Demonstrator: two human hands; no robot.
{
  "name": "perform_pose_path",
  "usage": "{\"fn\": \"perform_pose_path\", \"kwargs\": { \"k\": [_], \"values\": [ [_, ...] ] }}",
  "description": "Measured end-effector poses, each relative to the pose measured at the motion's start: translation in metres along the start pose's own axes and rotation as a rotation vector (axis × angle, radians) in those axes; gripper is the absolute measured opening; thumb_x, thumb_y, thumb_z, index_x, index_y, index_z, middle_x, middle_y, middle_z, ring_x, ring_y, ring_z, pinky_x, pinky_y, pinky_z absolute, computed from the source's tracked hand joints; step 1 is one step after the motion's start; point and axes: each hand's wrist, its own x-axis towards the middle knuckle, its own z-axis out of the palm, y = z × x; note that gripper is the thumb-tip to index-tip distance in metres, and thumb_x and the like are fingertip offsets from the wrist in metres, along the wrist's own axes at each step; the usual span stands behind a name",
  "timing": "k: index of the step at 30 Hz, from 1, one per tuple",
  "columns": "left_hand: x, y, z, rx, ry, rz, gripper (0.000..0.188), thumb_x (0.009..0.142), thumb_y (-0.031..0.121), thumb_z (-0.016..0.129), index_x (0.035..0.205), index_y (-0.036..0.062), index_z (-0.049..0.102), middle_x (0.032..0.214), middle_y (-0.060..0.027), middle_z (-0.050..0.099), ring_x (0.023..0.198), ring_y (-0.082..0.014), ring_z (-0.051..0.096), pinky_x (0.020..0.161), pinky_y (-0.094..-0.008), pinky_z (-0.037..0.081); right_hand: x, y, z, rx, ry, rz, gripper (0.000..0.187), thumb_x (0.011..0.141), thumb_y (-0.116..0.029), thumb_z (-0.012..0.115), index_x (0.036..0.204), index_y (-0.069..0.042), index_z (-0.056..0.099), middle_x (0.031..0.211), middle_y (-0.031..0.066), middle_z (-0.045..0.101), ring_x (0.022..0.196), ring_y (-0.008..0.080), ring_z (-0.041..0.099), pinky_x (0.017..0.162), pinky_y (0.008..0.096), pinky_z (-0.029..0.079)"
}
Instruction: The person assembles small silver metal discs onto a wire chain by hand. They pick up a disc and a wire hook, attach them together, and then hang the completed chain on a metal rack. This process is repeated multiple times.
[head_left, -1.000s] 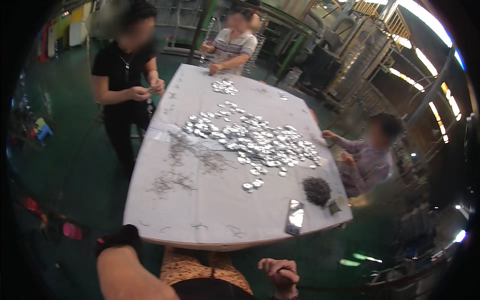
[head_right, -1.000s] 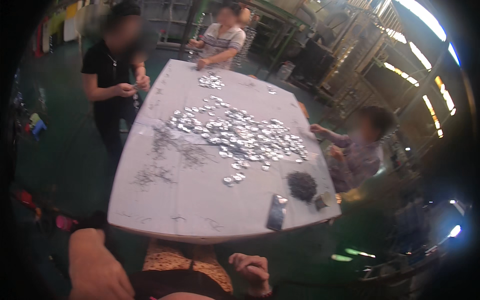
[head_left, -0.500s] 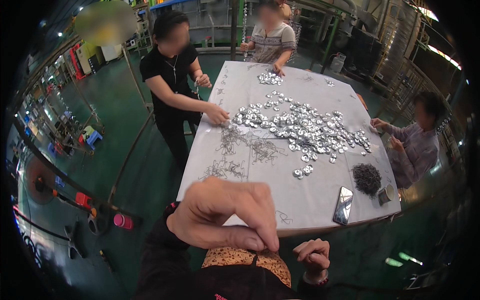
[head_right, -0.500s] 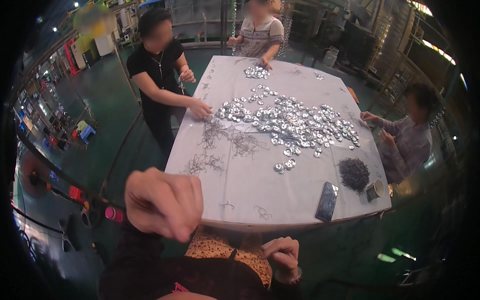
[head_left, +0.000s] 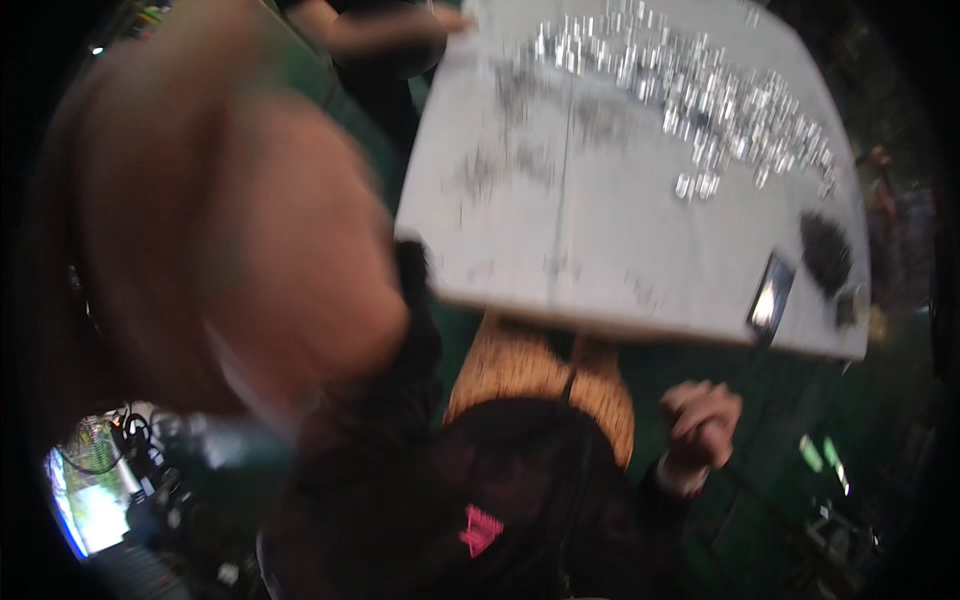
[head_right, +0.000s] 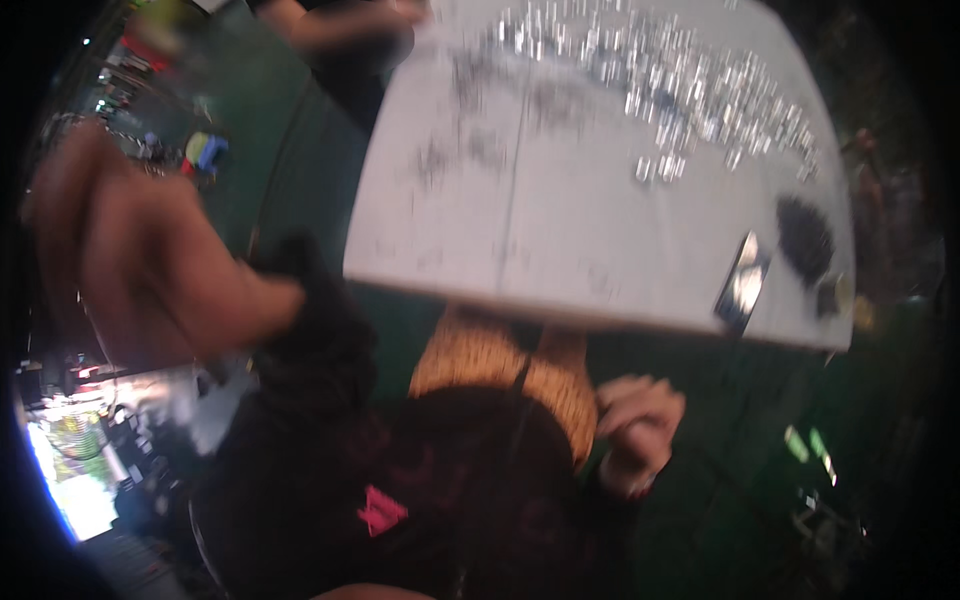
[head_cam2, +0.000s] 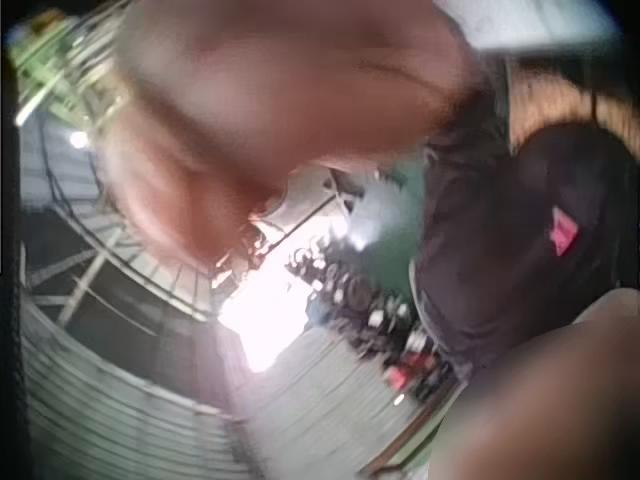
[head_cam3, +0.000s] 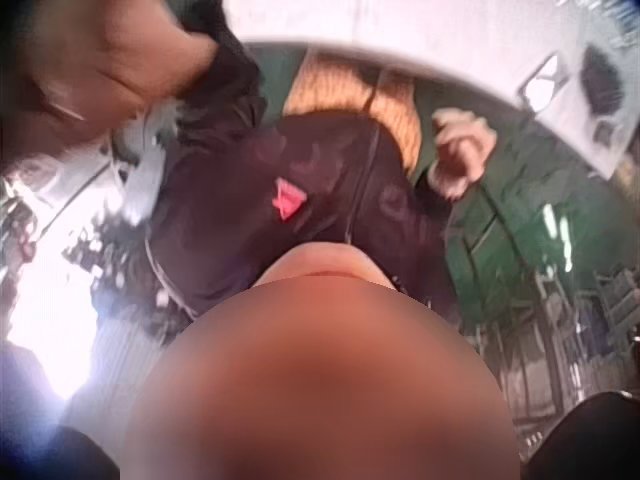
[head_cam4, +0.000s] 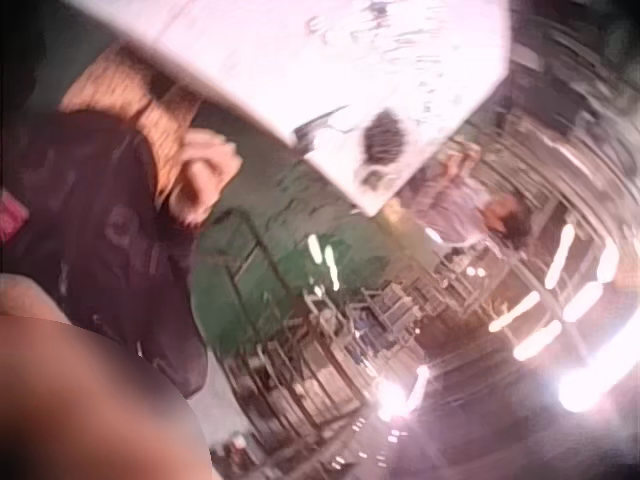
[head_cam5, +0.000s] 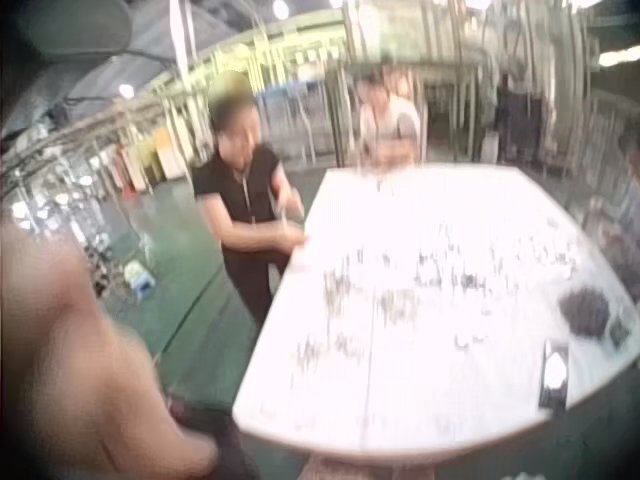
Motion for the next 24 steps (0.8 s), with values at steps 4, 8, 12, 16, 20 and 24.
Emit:
{"fn": "perform_pose_path", "kwargs": {
  "k": [4, 8, 12, 16, 20, 24],
  "values": [
    [0.008, 0.078, -0.087, 1.136, -0.062, -0.534, 0.011, 0.088, 0.01, 0.051, 0.091, 0.0039, 0.06, 0.086, -0.005, 0.057, 0.078, -0.0112, 0.05, 0.062, -0.0256, 0.043, -0.001, -0.009, -0.012, 0.031, -0.025, 0.032, 0.033, 0.08, -0.022, 0.053, 0.056, -0.001, 0.049, 0.04, -0.0009, 0.033, 0.034, 0.0095, 0.023, 0.036, 0.0275, 0.014],
    [-0.045, 0.098, -0.225, 2.253, -0.28, -1.064, 0.018, 0.083, 0.019, 0.066, 0.093, 0.0037, 0.07, 0.083, -0.0024, 0.069, 0.075, -0.0086, 0.061, 0.068, -0.0228, 0.047, 0.002, -0.002, -0.028, 0.083, 0.11, 0.054, 0.026, 0.073, -0.016, 0.053, 0.06, 0.006, 0.056, 0.04, -0.0003, 0.033, 0.034, 0.0086, 0.023, 0.036, 0.027, 0.014],
    [-0.079, 0.11, -0.3, 2.352, -0.562, -1.132, 0.016, 0.08, 0.019, 0.067, 0.091, 0.0069, 0.072, 0.085, -0.01, 0.069, 0.076, -0.0208, 0.065, 0.068, -0.0294, 0.048, 0.021, -0.021, -0.036, -0.123, 0.0, -0.027, 0.025, 0.072, -0.016, 0.052, 0.061, 0.007, 0.057, 0.04, -0.0019, 0.033, 0.035, 0.0086, 0.024, 0.037, 0.0264, 0.014],
    [-0.096, 0.107, -0.333, 2.377, -0.911, -1.131, 0.011, 0.077, 0.016, 0.065, 0.081, 0.0067, 0.07, 0.079, -0.0109, 0.063, 0.077, -0.029, 0.061, 0.067, -0.0391, 0.048, 0.043, -0.031, -0.078, -0.361, 0.136, 0.009, 0.024, 0.077, -0.017, 0.049, 0.068, 0.005, 0.056, 0.052, 0.0002, 0.039, 0.045, 0.0069, 0.03, 0.043, 0.0241, 0.021],
    [-0.107, 0.097, -0.335, 2.436, -1.093, -1.128, 0.008, 0.079, 0.012, 0.059, 0.079, 0.0046, 0.062, 0.082, -0.0108, 0.057, 0.082, -0.0303, 0.058, 0.066, -0.0415, 0.048, 0.106, 0.011, -0.134, -0.657, 0.248, 0.348, 0.026, 0.09, -0.017, 0.051, 0.106, 0.002, 0.059, 0.067, -0.0048, 0.04, 0.06, 0.0035, 0.035, 0.052, 0.0207, 0.027],
    [-0.106, 0.081, -0.316, 2.54, -1.189, -1.006, 0.004, 0.083, 0.008, 0.052, 0.086, 0.0049, 0.05, 0.083, -0.0114, 0.053, 0.082, -0.0315, 0.056, 0.064, -0.0419, 0.048, 0.139, 0.091, -0.201, -1.289, 0.06, 0.268, 0.036, 0.084, -0.011, 0.059, 0.12, -0.008, 0.056, 0.086, 0.0062, 0.056, 0.075, 0.0174, 0.052, 0.069, 0.028, 0.045]
  ]
}}
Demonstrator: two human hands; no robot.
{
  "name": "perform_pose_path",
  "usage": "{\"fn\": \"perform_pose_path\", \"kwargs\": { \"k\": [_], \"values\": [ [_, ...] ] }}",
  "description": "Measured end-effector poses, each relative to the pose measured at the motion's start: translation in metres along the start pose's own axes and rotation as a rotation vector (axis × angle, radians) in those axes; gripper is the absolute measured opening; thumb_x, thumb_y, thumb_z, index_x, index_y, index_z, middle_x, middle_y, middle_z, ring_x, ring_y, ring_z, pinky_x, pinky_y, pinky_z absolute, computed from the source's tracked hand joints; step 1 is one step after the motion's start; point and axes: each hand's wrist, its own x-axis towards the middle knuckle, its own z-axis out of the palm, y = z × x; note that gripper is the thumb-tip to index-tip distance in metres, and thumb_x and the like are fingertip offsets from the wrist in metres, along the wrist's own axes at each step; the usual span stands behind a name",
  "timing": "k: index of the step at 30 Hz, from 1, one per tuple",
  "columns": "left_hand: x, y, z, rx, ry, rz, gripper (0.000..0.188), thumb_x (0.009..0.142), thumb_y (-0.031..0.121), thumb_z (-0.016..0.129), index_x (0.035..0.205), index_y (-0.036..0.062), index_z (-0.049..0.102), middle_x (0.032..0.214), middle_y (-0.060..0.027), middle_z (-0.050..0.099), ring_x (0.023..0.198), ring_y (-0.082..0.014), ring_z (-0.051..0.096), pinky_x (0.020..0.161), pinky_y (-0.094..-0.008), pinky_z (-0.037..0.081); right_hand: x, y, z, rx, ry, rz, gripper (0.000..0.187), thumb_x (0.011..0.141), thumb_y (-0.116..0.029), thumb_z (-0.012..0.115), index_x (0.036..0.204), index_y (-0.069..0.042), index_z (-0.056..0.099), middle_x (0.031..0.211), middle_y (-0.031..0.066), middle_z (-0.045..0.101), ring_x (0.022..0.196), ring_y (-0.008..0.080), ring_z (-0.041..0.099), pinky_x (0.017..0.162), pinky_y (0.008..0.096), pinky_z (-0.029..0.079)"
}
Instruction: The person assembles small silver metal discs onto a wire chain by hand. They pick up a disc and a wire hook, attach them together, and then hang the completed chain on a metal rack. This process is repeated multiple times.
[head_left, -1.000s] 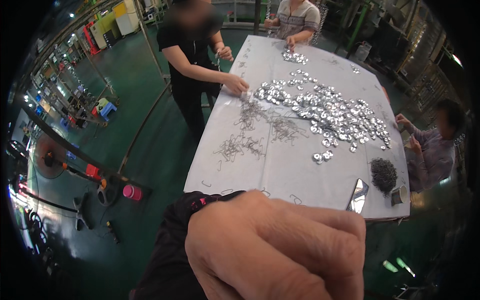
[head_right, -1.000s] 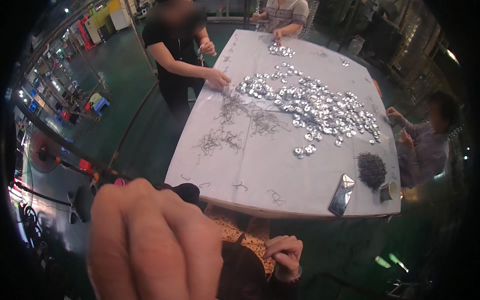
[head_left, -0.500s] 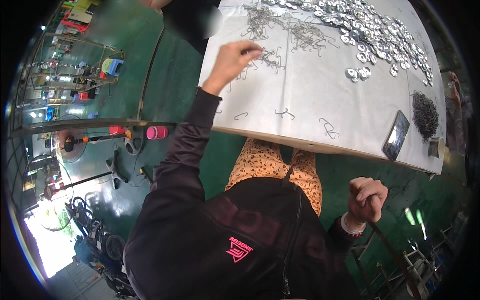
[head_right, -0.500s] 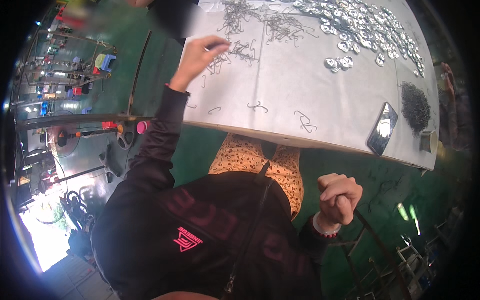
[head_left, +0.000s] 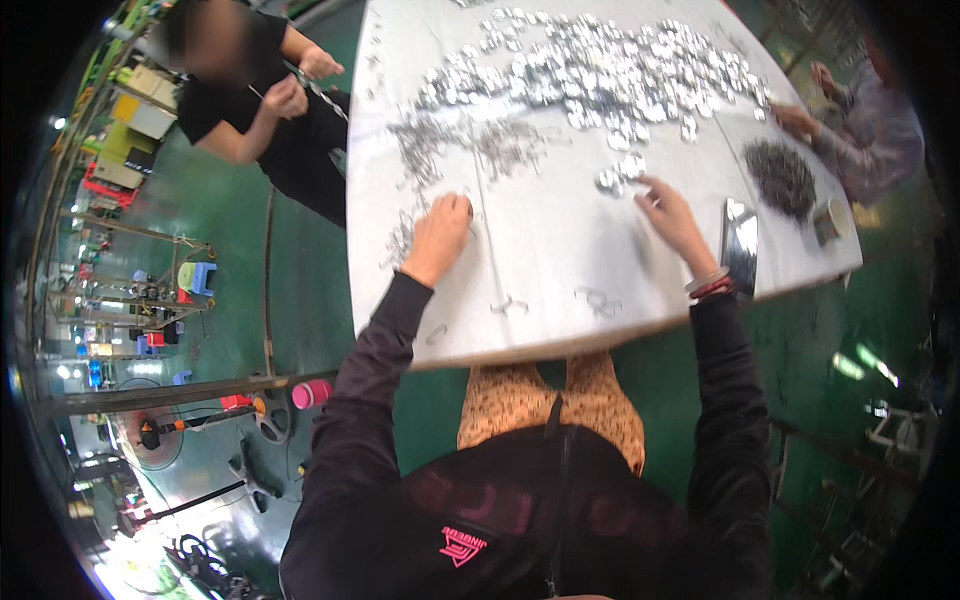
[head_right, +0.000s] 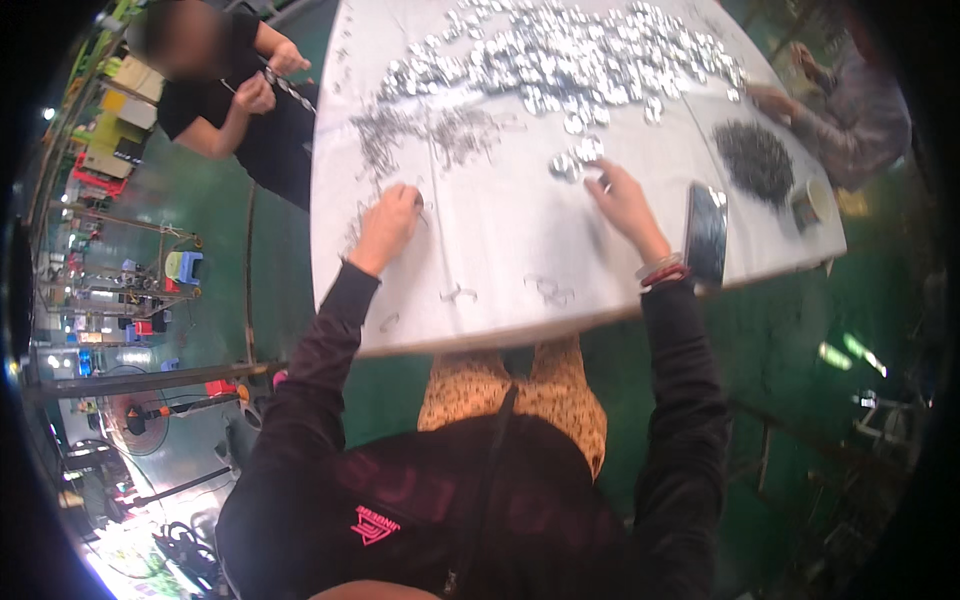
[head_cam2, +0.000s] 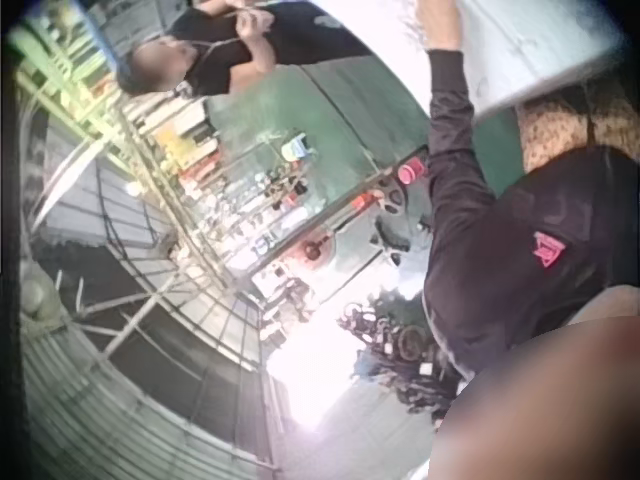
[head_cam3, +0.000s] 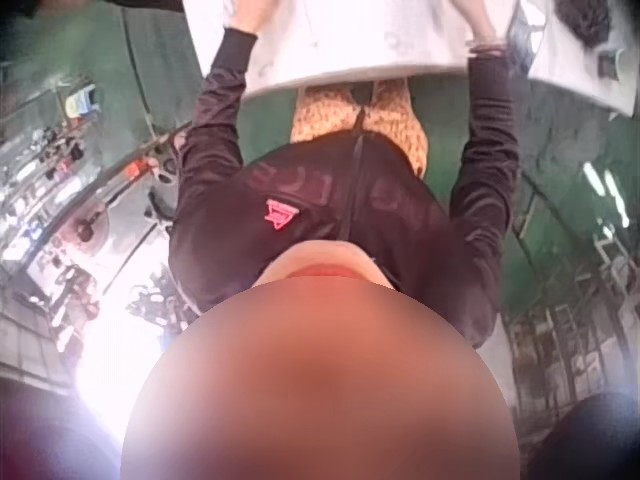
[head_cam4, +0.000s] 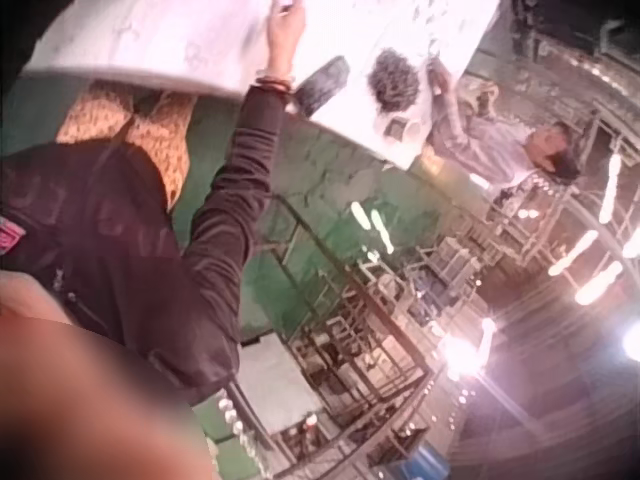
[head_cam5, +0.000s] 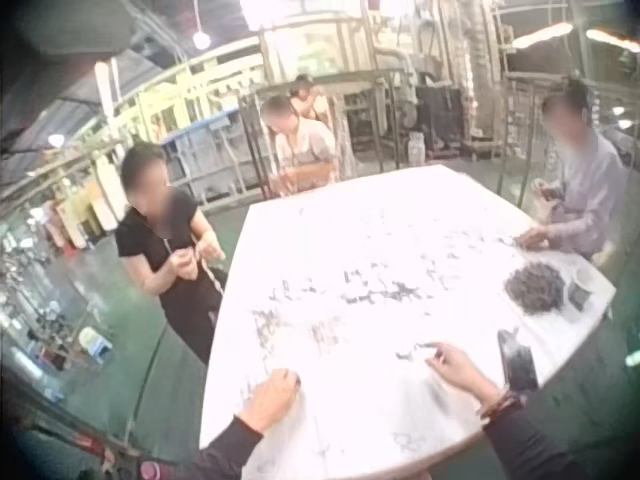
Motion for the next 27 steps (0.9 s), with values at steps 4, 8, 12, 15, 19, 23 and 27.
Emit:
{"fn": "perform_pose_path", "kwargs": {
  "k": [4, 8, 12, 15, 19, 23, 27],
  "values": [
    [0.003, -0.005, -0.014, -0.111, 0.067, -0.127, 0.005, 0.086, 0.007, 0.05, 0.09, 0.0046, 0.048, 0.084, -0.014, 0.059, 0.081, -0.0338, 0.059, 0.064, -0.0439, 0.047, 0.029, -0.013, 0.032, -0.453, 0.154, -0.261, 0.038, 0.076, -0.004, 0.062, 0.113, -0.003, 0.056, 0.104, 0.0154, 0.054, 0.094, 0.0318, 0.053, 0.079, 0.0401, 0.048],
    [-0.009, -0.016, -0.024, -0.336, 0.014, -0.188, 0.01, 0.083, 0.001, 0.051, 0.091, 0.0002, 0.056, 0.085, -0.017, 0.062, 0.081, -0.0354, 0.06, 0.066, -0.0418, 0.048, 0.033, -0.017, 0.049, -0.402, 0.012, -0.259, 0.022, 0.077, -0.003, 0.059, 0.099, 0.001, 0.057, 0.102, 0.0154, 0.054, 0.097, 0.0326, 0.052, 0.08, 0.0407, 0.048],
    [-0.013, -0.008, -0.026, -0.511, -0.039, -0.293, 0.014, 0.081, -0.003, 0.051, 0.089, -0.003, 0.062, 0.081, -0.0198, 0.064, 0.075, -0.0364, 0.062, 0.065, -0.0421, 0.049, 0.022, -0.02, 0.043, -0.397, 0.103, -0.253, 0.017, 0.079, -0.001, 0.058, 0.096, 0.002, 0.06, 0.097, 0.0163, 0.059, 0.089, 0.0305, 0.057, 0.076, 0.0382, 0.049],
    [-0.014, -0.011, -0.024, -0.457, 0.026, -0.323, 0.012, 0.08, 0.001, 0.054, 0.086, -0.0034, 0.064, 0.075, -0.0207, 0.063, 0.071, -0.0364, 0.063, 0.063, -0.0432, 0.049, 0.013, -0.021, 0.036, 0.01, 0.159, 0.011, 0.021, 0.082, -0.002, 0.058, 0.102, 0.004, 0.062, 0.095, 0.0168, 0.064, 0.081, 0.0245, 0.062, 0.069, 0.0331, 0.051],
    [-0.016, -0.024, 0.002, -0.282, -0.01, -0.356, 0.021, 0.083, 0.014, 0.057, 0.088, -0.0045, 0.065, 0.07, -0.0192, 0.065, 0.062, -0.0283, 0.067, 0.058, -0.0356, 0.051, -0.039, -0.042, 0.034, 0.856, 0.099, 0.277, 0.028, 0.087, -0.006, 0.058, 0.111, 0.009, 0.059, 0.095, 0.0141, 0.065, 0.078, 0.017, 0.064, 0.066, 0.0272, 0.053],
    [-0.034, 0.021, -0.026, -0.474, 0.116, -0.287, 0.022, 0.082, 0.016, 0.062, 0.092, -0.0036, 0.066, 0.078, -0.0151, 0.068, 0.071, -0.0198, 0.066, 0.06, -0.0294, 0.052, -0.088, -0.099, 0.044, 1.097, 0.034, 0.36, 0.032, 0.087, -0.004, 0.059, 0.116, 0.009, 0.056, 0.096, 0.0148, 0.065, 0.074, 0.0173, 0.065, 0.069, 0.0263, 0.055],
    [-0.038, 0.09, -0.045, -1.037, -0.04, -0.404, 0.019, 0.083, 0.012, 0.064, 0.094, -0.0034, 0.067, 0.081, -0.0081, 0.068, 0.072, -0.0119, 0.062, 0.063, -0.0238, 0.051, -0.108, -0.115, 0.058, 1.15, 0.051, 0.339, 0.035, 0.084, -0.002, 0.062, 0.117, 0.008, 0.055, 0.094, 0.0167, 0.066, 0.074, 0.0172, 0.066, 0.069, 0.0254, 0.055]
  ]
}}
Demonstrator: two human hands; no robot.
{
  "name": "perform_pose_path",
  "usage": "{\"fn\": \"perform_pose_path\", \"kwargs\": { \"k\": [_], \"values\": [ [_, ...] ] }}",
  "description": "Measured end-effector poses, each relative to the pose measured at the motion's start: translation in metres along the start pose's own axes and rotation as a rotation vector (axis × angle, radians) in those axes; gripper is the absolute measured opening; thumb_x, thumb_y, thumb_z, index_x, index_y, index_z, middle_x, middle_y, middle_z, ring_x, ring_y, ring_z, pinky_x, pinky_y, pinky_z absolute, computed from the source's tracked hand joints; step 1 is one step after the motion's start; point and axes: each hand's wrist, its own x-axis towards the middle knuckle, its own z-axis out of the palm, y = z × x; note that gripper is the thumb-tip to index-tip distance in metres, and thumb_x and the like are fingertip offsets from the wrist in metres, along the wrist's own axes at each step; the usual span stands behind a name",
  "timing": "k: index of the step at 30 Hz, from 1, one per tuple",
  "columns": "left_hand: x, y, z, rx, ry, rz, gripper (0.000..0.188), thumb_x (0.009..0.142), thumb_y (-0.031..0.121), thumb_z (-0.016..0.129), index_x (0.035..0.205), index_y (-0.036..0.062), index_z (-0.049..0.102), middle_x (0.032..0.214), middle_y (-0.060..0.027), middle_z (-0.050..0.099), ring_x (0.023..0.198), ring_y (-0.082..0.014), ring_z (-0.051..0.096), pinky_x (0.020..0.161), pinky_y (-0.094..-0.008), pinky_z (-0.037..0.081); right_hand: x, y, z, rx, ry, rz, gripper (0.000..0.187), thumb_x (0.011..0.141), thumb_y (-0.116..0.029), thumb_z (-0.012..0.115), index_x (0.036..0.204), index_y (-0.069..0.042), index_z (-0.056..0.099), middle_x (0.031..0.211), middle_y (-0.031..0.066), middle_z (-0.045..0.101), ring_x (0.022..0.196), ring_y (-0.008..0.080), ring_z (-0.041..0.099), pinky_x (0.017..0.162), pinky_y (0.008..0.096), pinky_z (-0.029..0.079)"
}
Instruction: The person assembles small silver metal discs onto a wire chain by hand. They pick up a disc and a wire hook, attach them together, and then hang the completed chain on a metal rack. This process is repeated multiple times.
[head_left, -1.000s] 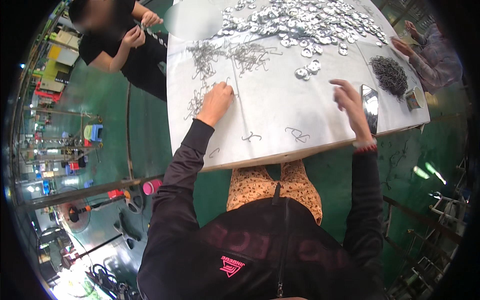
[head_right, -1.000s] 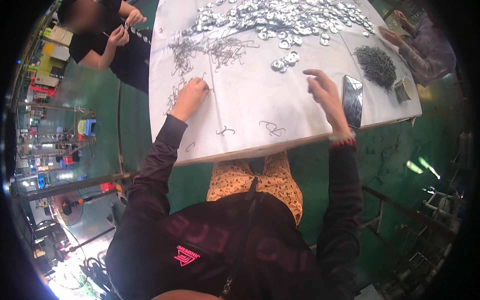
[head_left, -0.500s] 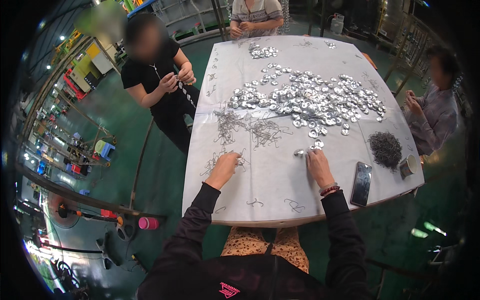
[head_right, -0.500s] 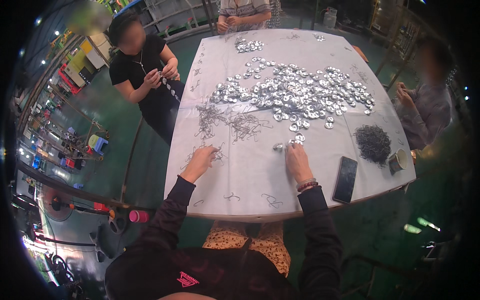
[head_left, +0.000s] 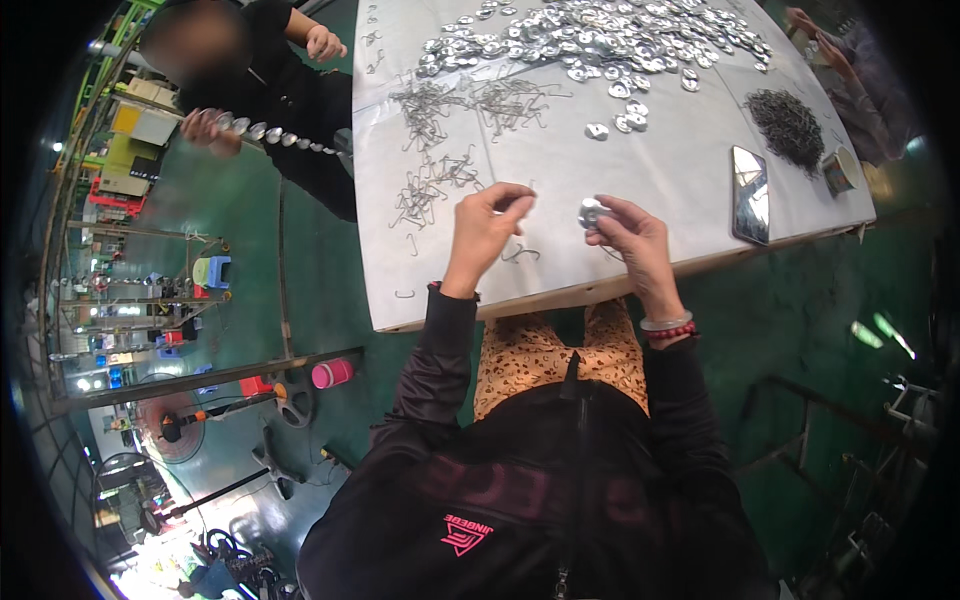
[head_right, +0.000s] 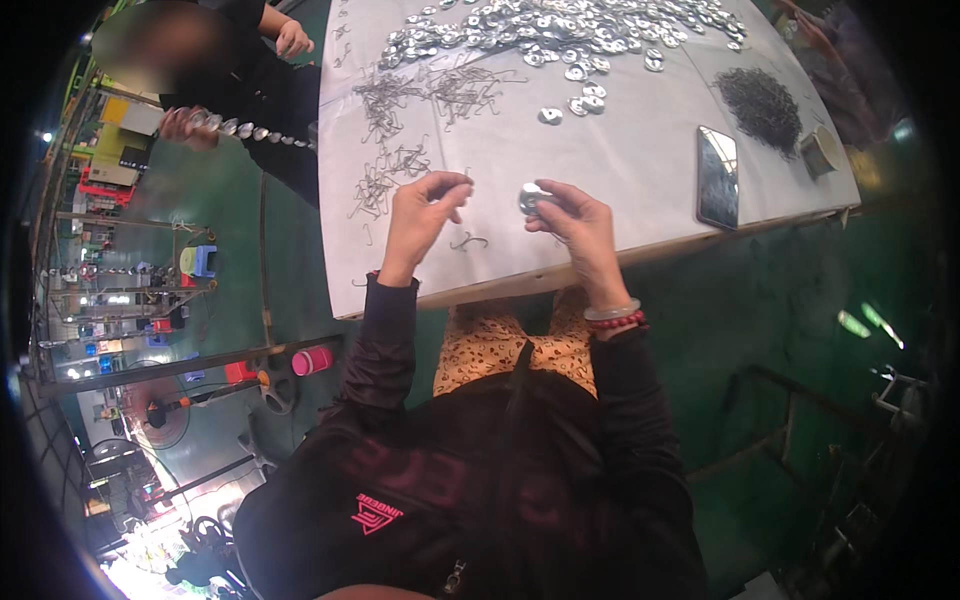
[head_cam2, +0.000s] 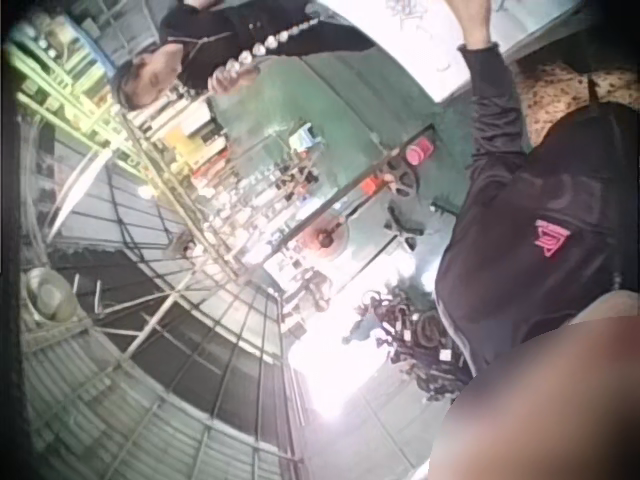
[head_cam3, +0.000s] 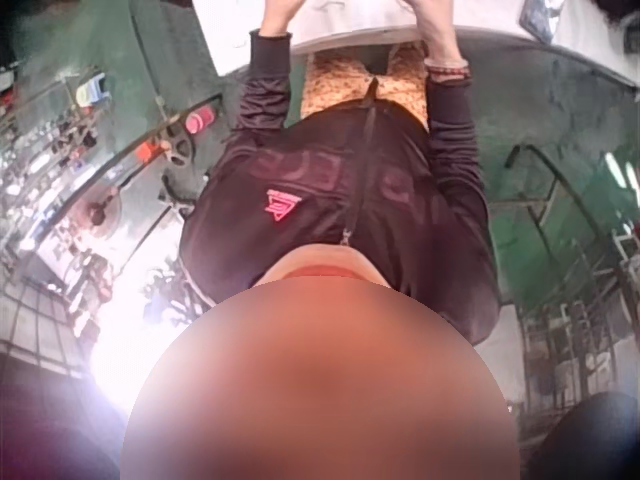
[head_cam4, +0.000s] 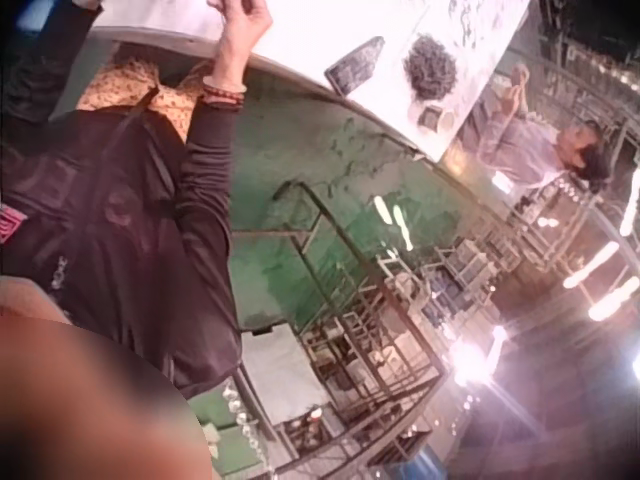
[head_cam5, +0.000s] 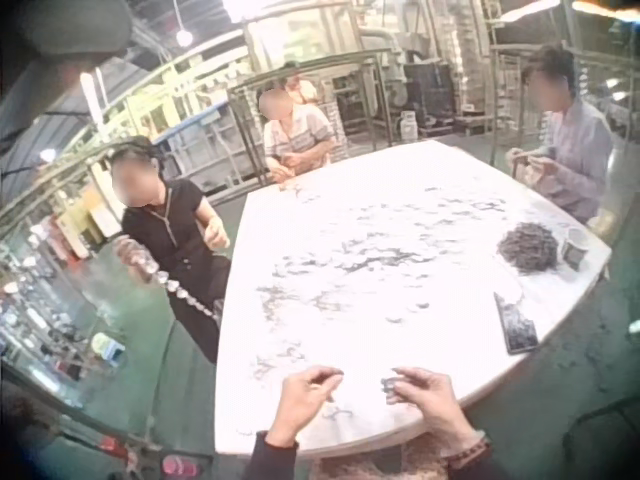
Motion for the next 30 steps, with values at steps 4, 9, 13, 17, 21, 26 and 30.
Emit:
{"fn": "perform_pose_path", "kwargs": {
  "k": [4, 9, 13, 17, 21, 26, 30],
  "values": [
    [-0.008, 0.025, 0.033, -0.185, -0.138, 0.013, 0.018, 0.082, 0.013, 0.066, 0.094, -0.0007, 0.067, 0.077, -0.0051, 0.068, 0.07, -0.0101, 0.061, 0.065, -0.0268, 0.05, -0.006, 0.0, 0.01, -0.122, 0.046, -0.072, 0.028, 0.083, -0.001, 0.064, 0.109, 0.008, 0.056, 0.087, 0.016, 0.066, 0.074, 0.0171, 0.065, 0.067, 0.0256, 0.055],
    [-0.005, 0.022, 0.038, 0.003, -0.153, 0.228, 0.011, 0.081, 0.009, 0.066, 0.091, 0.003, 0.067, 0.091, -0.0062, 0.063, 0.083, -0.0145, 0.061, 0.071, -0.0278, 0.05, -0.014, -0.008, 0.016, -0.235, 0.107, -0.166, 0.019, 0.083, -0.001, 0.064, 0.1, 0.007, 0.06, 0.086, 0.0127, 0.066, 0.074, 0.015, 0.065, 0.065, 0.0249, 0.055],
    [-0.012, 0.022, 0.038, 0.083, -0.087, 0.278, 0.012, 0.081, 0.008, 0.066, 0.091, 0.0021, 0.065, 0.093, -0.0086, 0.061, 0.085, -0.019, 0.06, 0.072, -0.0291, 0.05, -0.018, -0.011, 0.028, -0.35, 0.129, -0.264, 0.016, 0.083, -0.002, 0.064, 0.096, 0.007, 0.063, 0.084, 0.0098, 0.067, 0.074, 0.0121, 0.063, 0.065, 0.0244, 0.054],
    [-0.012, 0.002, 0.04, 0.024, -0.05, 0.3, 0.015, 0.084, 0.007, 0.063, 0.098, 0.0025, 0.063, 0.099, -0.0076, 0.063, 0.09, -0.0171, 0.061, 0.075, -0.0288, 0.049, -0.019, -0.015, 0.027, -0.469, 0.055, -0.213, 0.013, 0.083, -0.001, 0.064, 0.093, 0.006, 0.065, 0.081, 0.0083, 0.067, 0.07, 0.0113, 0.061, 0.064, 0.025, 0.05],
    [-0.023, 0.017, 0.031, -0.152, -0.211, 0.155, 0.015, 0.089, 0.009, 0.059, 0.101, 0.0012, 0.06, 0.095, -0.0058, 0.064, 0.088, -0.0131, 0.06, 0.079, -0.0283, 0.048, -0.026, -0.036, 0.024, -0.371, -0.077, -0.139, 0.017, 0.086, -0.001, 0.059, 0.1, 0.008, 0.064, 0.084, 0.0123, 0.066, 0.074, 0.016, 0.064, 0.066, 0.0273, 0.054],
    [-0.045, 0.024, 0.028, -0.363, -0.127, 0.121, 0.014, 0.092, 0.01, 0.055, 0.101, 0.0001, 0.057, 0.092, -0.0038, 0.063, 0.089, -0.0095, 0.058, 0.082, -0.0267, 0.046, 0.046, -0.058, -0.02, -0.634, -0.183, -0.14, 0.034, 0.092, -0.014, 0.055, 0.122, 0.001, 0.054, 0.086, 0.014, 0.063, 0.072, 0.0166, 0.063, 0.056, 0.0272, 0.054],
    [-0.055, 0.032, 0.035, -0.366, -0.147, 0.068, 0.014, 0.093, 0.011, 0.054, 0.101, 0.0004, 0.057, 0.091, -0.0048, 0.064, 0.089, -0.0109, 0.059, 0.082, -0.0266, 0.046, 0.158, -0.022, -0.051, -1.452, -0.037, -0.485, 0.042, 0.085, -0.017, 0.061, 0.124, -0.002, 0.053, 0.103, 0.0236, 0.054, 0.09, 0.0317, 0.058, 0.074, 0.0389, 0.05]
  ]
}}
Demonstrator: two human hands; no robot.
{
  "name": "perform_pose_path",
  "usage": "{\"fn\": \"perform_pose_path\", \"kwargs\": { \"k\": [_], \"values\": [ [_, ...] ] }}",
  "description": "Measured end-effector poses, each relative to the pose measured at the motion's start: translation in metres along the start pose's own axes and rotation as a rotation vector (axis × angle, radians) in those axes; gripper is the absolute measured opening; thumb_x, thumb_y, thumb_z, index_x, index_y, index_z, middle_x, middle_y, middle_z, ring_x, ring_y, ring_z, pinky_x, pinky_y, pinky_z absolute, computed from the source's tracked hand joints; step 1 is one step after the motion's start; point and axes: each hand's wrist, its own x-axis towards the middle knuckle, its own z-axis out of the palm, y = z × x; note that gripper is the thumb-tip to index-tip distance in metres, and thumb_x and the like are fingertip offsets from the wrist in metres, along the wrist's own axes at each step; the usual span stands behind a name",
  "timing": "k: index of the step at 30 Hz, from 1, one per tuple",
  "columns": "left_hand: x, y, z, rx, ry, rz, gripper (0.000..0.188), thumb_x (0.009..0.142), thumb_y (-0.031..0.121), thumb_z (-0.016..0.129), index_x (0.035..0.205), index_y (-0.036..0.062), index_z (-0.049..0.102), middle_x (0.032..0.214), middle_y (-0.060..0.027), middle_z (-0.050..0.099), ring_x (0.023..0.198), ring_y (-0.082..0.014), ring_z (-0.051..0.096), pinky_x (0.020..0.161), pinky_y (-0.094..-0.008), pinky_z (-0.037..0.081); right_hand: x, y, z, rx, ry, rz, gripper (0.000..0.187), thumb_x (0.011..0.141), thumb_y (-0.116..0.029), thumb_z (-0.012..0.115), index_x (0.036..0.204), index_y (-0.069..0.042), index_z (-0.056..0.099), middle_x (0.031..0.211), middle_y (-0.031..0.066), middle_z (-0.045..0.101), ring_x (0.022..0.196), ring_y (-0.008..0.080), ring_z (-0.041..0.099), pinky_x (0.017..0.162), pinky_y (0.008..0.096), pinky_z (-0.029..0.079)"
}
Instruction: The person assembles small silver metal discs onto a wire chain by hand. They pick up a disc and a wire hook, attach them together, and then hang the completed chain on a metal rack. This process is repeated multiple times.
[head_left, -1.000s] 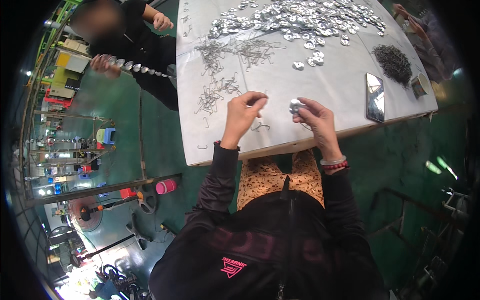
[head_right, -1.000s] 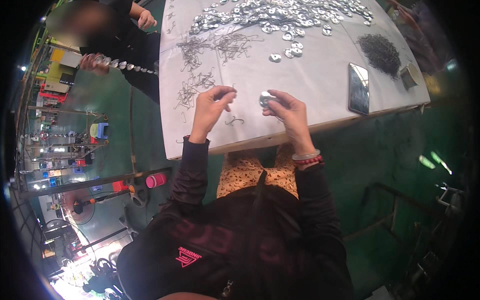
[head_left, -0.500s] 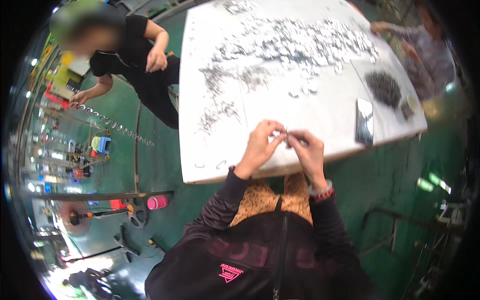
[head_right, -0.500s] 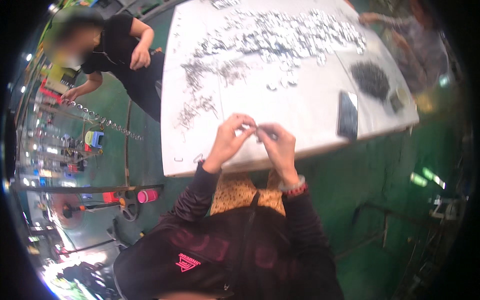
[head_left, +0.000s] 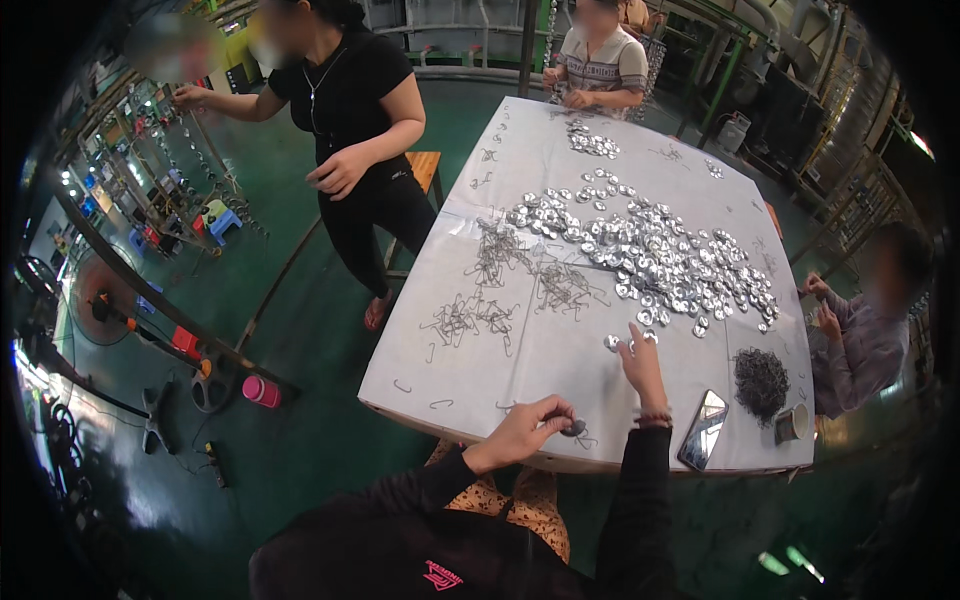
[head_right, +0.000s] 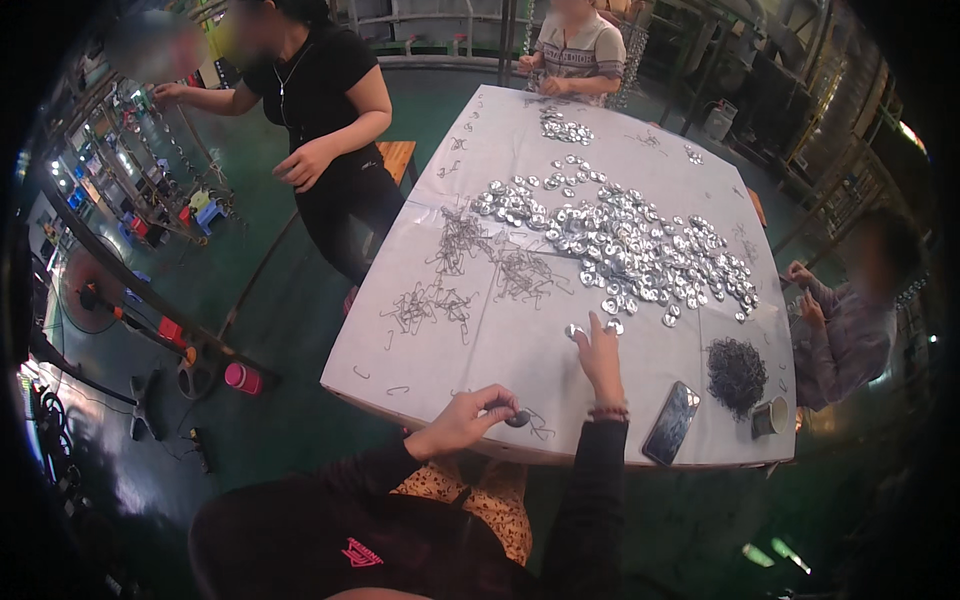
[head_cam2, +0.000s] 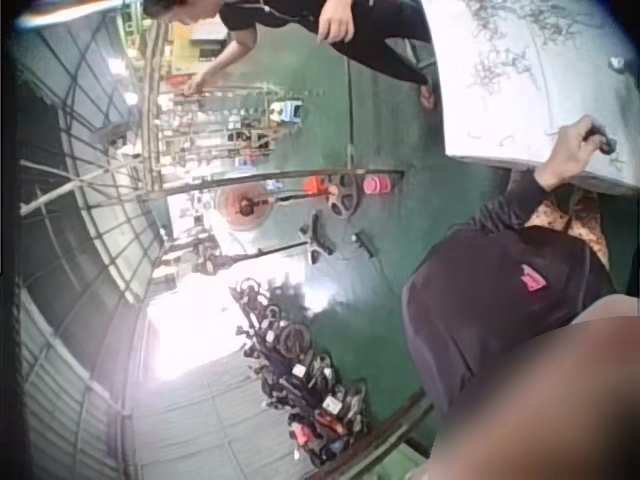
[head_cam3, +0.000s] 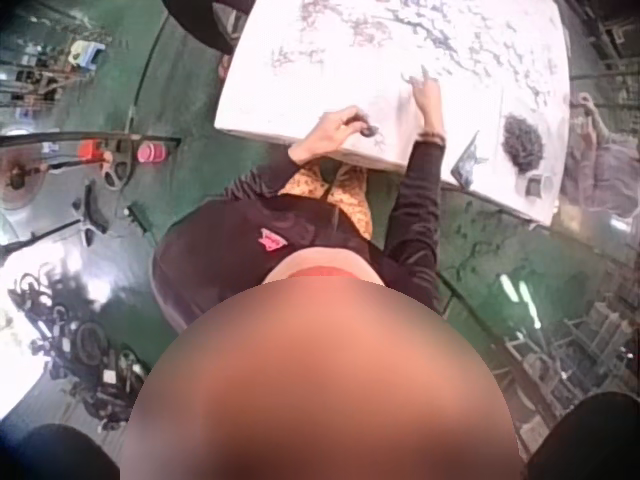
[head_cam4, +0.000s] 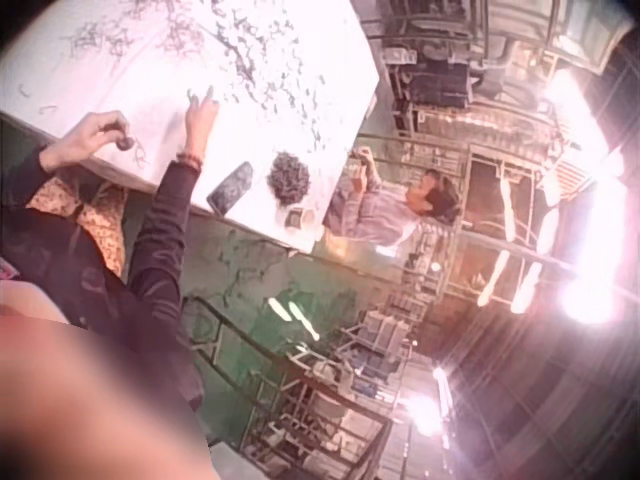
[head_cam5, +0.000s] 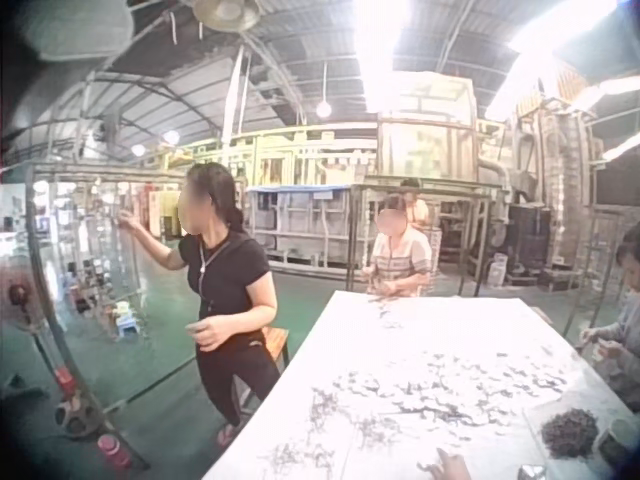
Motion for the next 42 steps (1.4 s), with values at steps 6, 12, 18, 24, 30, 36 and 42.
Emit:
{"fn": "perform_pose_path", "kwargs": {
  "k": [6, 12, 18, 24, 30, 36, 42],
  "values": [
    [-0.005, 0.003, 0.002, 0.121, 0.012, -0.022, 0.014, 0.092, 0.01, 0.054, 0.101, 0.0001, 0.059, 0.091, -0.0073, 0.066, 0.087, -0.0127, 0.062, 0.08, -0.0276, 0.047, 0.027, -0.003, 0.038, -0.252, -0.111, 0.066, 0.029, 0.076, -0.008, 0.065, 0.103, 0.0, 0.059, 0.101, 0.025, 0.051, 0.096, 0.0386, 0.054, 0.079, 0.0443, 0.047],
    [0.008, 0.01, -0.002, 0.241, 0.011, 0.114, 0.015, 0.091, 0.009, 0.056, 0.103, 0.0011, 0.059, 0.09, -0.0087, 0.066, 0.084, -0.0154, 0.064, 0.078, -0.0276, 0.048, 0.012, -0.018, 0.02, 0.145, -0.046, 0.019, 0.025, 0.073, -0.008, 0.071, 0.091, 0.001, 0.057, 0.074, 0.0153, 0.061, 0.069, 0.0369, 0.059, 0.064, 0.0408, 0.049],
    [0.008, 0.011, -0.004, 0.281, 0.075, 0.134, 0.028, 0.089, 0.009, 0.057, 0.116, 0.0053, 0.047, 0.089, -0.0121, 0.066, 0.089, -0.0227, 0.066, 0.076, -0.0316, 0.049, -0.096, -0.102, -0.019, 1.245, 0.079, 0.295, 0.029, 0.084, 0.0, 0.062, 0.112, 0.003, 0.057, 0.092, 0.0126, 0.067, 0.077, 0.0141, 0.064, 0.064, 0.0266, 0.051],
    [0.009, 0.016, 0.011, 0.3, 0.022, 0.149, 0.029, 0.089, 0.008, 0.056, 0.115, 0.0064, 0.043, 0.086, -0.0127, 0.066, 0.087, -0.0282, 0.066, 0.075, -0.0337, 0.049, -0.144, -0.147, -0.064, 0.948, 0.269, 0.282, 0.017, 0.084, 0.001, 0.063, 0.1, 0.005, 0.063, 0.09, 0.0063, 0.065, 0.082, 0.0113, 0.06, 0.072, 0.0242, 0.049],
    [0.002, 0.034, 0.023, 0.256, -0.036, 0.174, 0.026, 0.09, 0.011, 0.056, 0.111, 0.0058, 0.042, 0.083, -0.0115, 0.067, 0.084, -0.0274, 0.066, 0.072, -0.0338, 0.049, -0.155, -0.146, -0.072, 1.378, 0.292, 0.356, 0.021, 0.084, 0.004, 0.06, 0.105, 0.006, 0.059, 0.097, 0.0116, 0.065, 0.088, 0.0157, 0.062, 0.08, 0.0261, 0.048],
    [0.003, 0.016, 0.019, 0.324, -0.019, 0.161, 0.026, 0.091, 0.013, 0.055, 0.111, 0.0057, 0.04, 0.083, -0.0121, 0.067, 0.083, -0.0306, 0.065, 0.07, -0.0366, 0.047, -0.161, -0.135, -0.058, 1.528, 0.253, 0.487, 0.023, 0.082, 0.005, 0.062, 0.105, 0.005, 0.058, 0.099, 0.0123, 0.064, 0.089, 0.0171, 0.062, 0.082, 0.0285, 0.049],
    [0.002, 0.01, 0.014, 0.385, 0.001, 0.147, 0.029, 0.089, 0.015, 0.058, 0.111, 0.0058, 0.042, 0.084, -0.012, 0.065, 0.084, -0.0322, 0.062, 0.071, -0.0388, 0.046, -0.161, -0.13, -0.056, 1.535, 0.219, 0.578, 0.021, 0.083, 0.003, 0.062, 0.105, 0.005, 0.059, 0.099, 0.0127, 0.064, 0.091, 0.0184, 0.062, 0.082, 0.0308, 0.049]
  ]
}}
